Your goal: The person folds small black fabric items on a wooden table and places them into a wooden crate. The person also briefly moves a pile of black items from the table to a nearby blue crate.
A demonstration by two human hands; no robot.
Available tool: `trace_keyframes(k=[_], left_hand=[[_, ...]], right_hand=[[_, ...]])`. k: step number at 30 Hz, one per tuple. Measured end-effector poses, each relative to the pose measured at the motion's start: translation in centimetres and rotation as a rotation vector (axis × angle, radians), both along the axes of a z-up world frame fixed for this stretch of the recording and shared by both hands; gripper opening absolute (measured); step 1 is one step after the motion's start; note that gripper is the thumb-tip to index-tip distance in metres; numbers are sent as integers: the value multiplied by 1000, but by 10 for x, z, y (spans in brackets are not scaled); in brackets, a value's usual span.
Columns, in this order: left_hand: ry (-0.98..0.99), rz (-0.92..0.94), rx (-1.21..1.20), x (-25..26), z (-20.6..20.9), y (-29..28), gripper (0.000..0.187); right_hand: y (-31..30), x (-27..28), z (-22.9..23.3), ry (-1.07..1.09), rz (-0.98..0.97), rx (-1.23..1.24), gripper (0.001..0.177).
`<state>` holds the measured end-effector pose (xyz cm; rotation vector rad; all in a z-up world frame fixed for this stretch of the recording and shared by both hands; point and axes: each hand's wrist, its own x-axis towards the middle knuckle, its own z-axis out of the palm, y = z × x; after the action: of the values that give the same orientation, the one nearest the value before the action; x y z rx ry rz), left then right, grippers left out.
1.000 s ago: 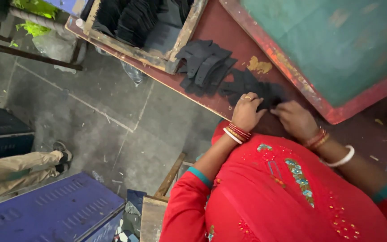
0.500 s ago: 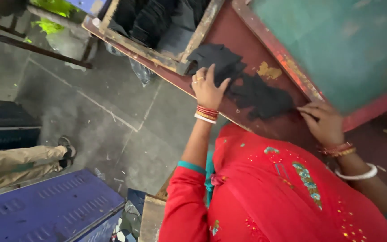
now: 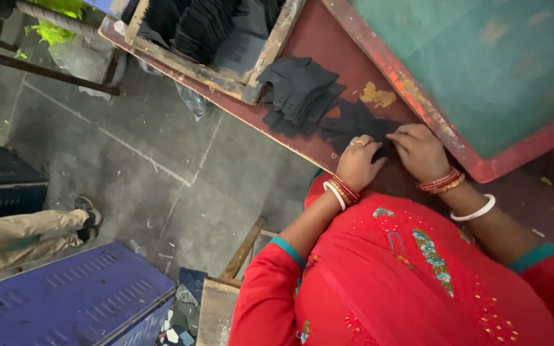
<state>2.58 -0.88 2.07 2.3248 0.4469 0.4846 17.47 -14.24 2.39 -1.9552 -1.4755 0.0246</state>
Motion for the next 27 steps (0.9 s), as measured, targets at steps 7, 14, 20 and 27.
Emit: trace_keyframes(k=[7,14,20,27], left_hand=[[-9,40,-61,-1,2,0,34],[-159,231,40,-28,16,57,27],[-236,545,159,-42,28,150,28],[-102,281,349,-16,58,65,71]], right_hand=[[-45,-16,1,79,-32,-8,19],[-66,-1,7,132,-167,29,16],[-53,4,15,138,-160,57,17],[-38,1,22,126,-108,52,17]])
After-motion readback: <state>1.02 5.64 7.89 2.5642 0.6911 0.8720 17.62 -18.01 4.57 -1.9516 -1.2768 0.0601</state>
